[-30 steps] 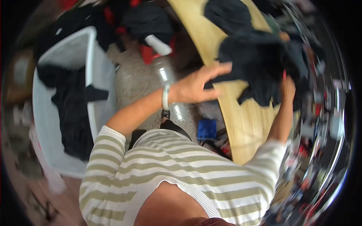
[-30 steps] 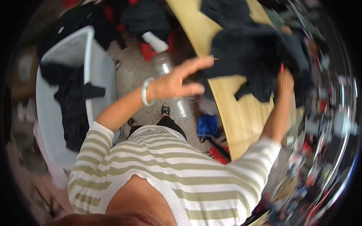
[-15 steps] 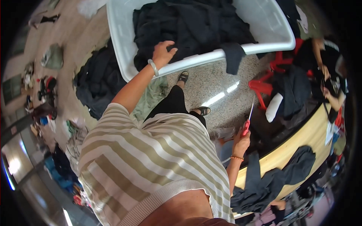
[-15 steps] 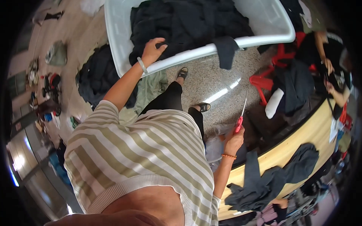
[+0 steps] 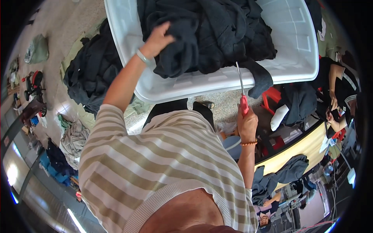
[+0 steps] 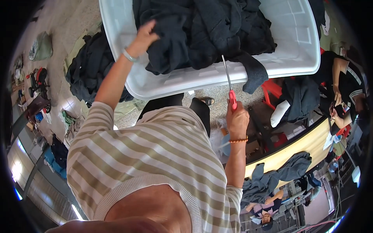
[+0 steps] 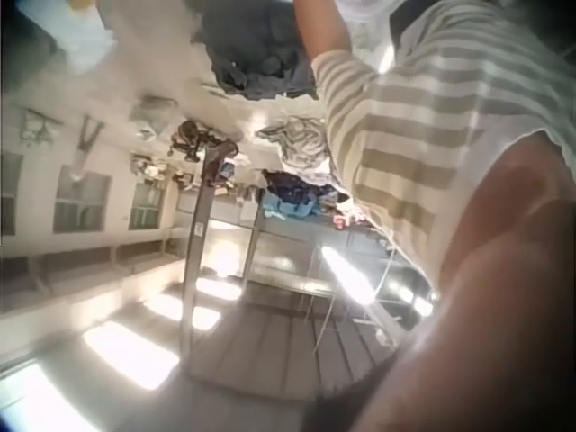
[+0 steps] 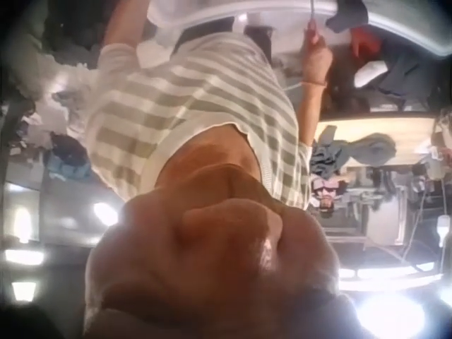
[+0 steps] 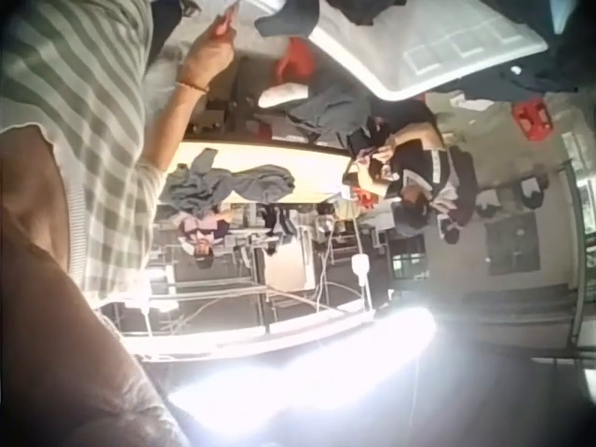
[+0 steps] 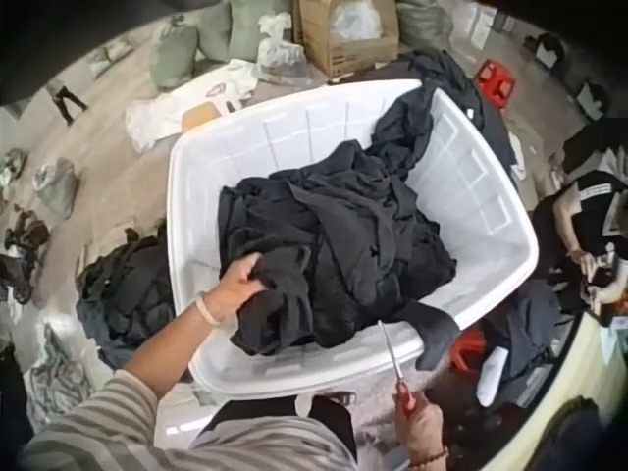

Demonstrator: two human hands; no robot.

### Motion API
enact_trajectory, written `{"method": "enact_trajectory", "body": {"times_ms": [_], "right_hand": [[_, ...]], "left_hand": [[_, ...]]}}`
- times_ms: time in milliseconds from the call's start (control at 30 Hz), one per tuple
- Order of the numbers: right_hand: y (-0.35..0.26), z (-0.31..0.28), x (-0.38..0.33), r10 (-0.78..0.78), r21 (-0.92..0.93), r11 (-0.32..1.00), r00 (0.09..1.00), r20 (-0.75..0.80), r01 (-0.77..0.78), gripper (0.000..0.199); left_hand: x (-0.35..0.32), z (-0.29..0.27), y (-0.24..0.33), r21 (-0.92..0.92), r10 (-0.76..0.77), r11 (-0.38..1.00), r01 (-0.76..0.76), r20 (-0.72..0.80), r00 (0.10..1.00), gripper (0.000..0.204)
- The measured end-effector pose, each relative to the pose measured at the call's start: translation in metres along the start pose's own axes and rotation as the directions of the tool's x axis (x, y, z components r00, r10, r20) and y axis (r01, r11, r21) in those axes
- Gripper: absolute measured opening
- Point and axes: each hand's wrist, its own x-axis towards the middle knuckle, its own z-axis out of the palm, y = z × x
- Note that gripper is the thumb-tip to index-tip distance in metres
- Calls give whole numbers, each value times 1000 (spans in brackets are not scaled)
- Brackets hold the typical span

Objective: Trimming loose threads from black fabric garments using a pair of scissors.

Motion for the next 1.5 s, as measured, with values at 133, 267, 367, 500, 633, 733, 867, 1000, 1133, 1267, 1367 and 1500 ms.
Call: {"method": "enact_trajectory", "body": {"times_ms": [133, 267, 367, 500, 633, 733, 867, 1000, 1133, 1267, 1367, 1500], "right_hand": [[-18, -2, 21, 14, -14, 1000, 1000, -17, -15, 29], [-15, 6, 27, 17, 35, 999, 999, -35, -16, 30], [-21, 8, 27, 45, 0, 999, 999, -27, -45, 33], [-15, 8, 33, 62, 47, 997, 998, -2, -62, 35], [-13, 1, 45, 47, 0, 999, 998, 51, -47, 34], [-13, -6, 54, 29, -12, 1000, 996, 85, -28, 32], [-6, -7, 63, -42, -46, 998, 993, 107, 47, 30], [15, -4, 70, -14, 4, 1000, 993, 114, 14, 29], [29, -10, 84, -21, 308, 951, 999, 30, 11, 25], [24, -24, 98, 21, 336, 941, 997, 75, -45, 26], [26, -26, 99, 8, 330, 944, 999, 53, -25, 27], [27, -17, 100, -53, 279, 960, 995, 84, 28, 29]], "left_hand": [[81, -49, 85, -402, -4, 916, -5, -22, 1000, 63], [122, -50, 42, 610, 319, 792, 20, -441, 839, 66], [108, -21, -27, 644, 332, 764, -27, -358, 873, 66], [52, 47, -97, 626, -175, 728, 279, -223, 959, 82], [48, 78, -116, 608, -312, 692, 388, -232, 921, 80], [72, 89, -112, 620, -295, 684, 384, -246, 923, 70], [98, 108, -135, 406, -293, 860, 310, -105, 950, 38], [91, 164, -46, 126, -128, 985, 117, 78, 989, 31], [72, 208, 6, -155, 56, 988, -12, 281, 958, 25], [39, 221, -8, -170, 208, 972, -162, 307, 929, 35], [45, 161, -17, 421, 208, 900, -114, -185, 961, 51], [41, 87, -92, 468, -15, 750, 468, -695, 719, 64]]}}
